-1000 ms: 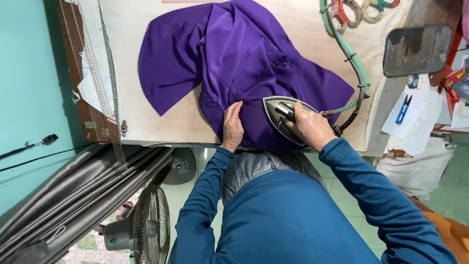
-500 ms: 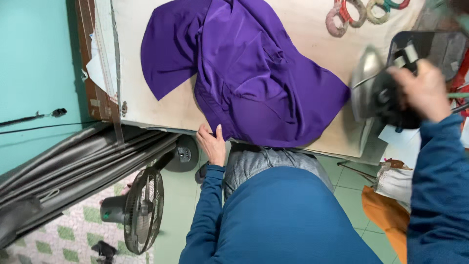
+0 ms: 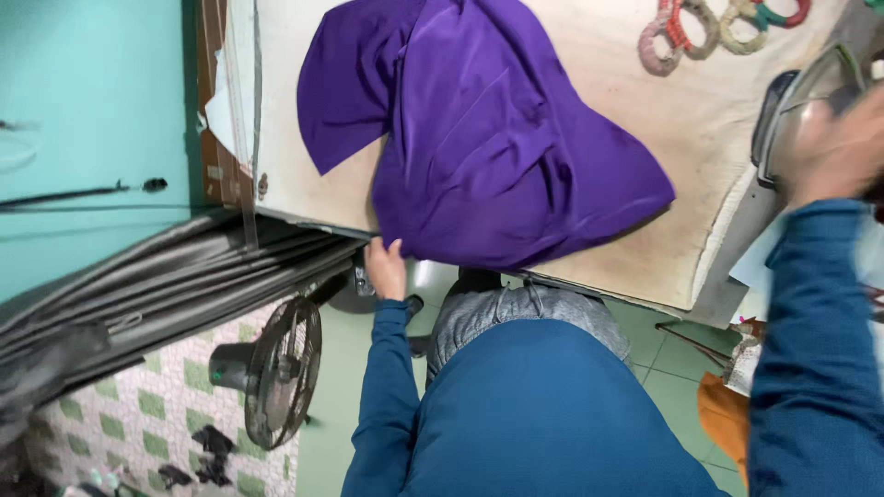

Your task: The person irons a purple garment on a work table using a steam iron. They repeatedly smooth the fabric with their hands, reposition the garment, and press different sections with the iron. The person also briefly lifts and adjusts the garment during the process.

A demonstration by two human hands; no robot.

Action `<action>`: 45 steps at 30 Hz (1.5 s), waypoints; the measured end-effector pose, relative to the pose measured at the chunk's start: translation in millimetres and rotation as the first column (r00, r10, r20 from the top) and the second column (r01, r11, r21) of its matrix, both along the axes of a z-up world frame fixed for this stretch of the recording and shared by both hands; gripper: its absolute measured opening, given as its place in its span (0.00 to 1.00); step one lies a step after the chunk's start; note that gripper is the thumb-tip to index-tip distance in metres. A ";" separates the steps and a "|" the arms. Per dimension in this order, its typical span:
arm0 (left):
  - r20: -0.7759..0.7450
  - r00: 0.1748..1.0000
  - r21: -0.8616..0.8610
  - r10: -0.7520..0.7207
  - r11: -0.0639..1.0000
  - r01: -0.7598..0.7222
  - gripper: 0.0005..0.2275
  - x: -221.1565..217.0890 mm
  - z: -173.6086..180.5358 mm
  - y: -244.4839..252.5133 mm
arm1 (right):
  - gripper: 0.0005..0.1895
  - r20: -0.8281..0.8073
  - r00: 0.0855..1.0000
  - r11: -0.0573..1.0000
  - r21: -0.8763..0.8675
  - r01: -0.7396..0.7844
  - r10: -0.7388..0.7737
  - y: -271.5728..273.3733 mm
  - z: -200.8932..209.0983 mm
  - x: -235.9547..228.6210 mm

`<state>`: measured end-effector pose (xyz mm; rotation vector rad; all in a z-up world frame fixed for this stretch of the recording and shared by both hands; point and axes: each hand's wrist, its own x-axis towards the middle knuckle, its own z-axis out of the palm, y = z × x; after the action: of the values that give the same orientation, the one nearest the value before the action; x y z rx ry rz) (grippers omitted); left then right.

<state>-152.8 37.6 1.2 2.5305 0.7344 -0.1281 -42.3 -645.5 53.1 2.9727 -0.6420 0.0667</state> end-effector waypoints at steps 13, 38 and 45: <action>0.539 0.326 0.412 -0.776 0.581 0.702 0.28 35.9 21.6 -125.2 | 0.26 0.153 0.577 0.565 0.117 -0.817 0.802 279.9 -64.9 -165.4; 0.490 0.641 0.203 -0.591 0.792 0.576 0.14 125.2 20.1 -173.1 | 0.47 0.259 0.779 0.662 0.416 -0.624 0.572 349.7 -31.3 -84.4; 0.545 0.835 0.083 -0.081 0.996 0.042 0.03 123.3 -22.7 -87.1 | 0.59 0.155 0.823 0.675 0.500 -0.543 0.547 344.0 -10.3 -77.5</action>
<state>-29.5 -49.5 -21.5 2.4633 0.4246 0.5932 -119.8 -301.4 42.9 3.5794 0.3385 -0.0960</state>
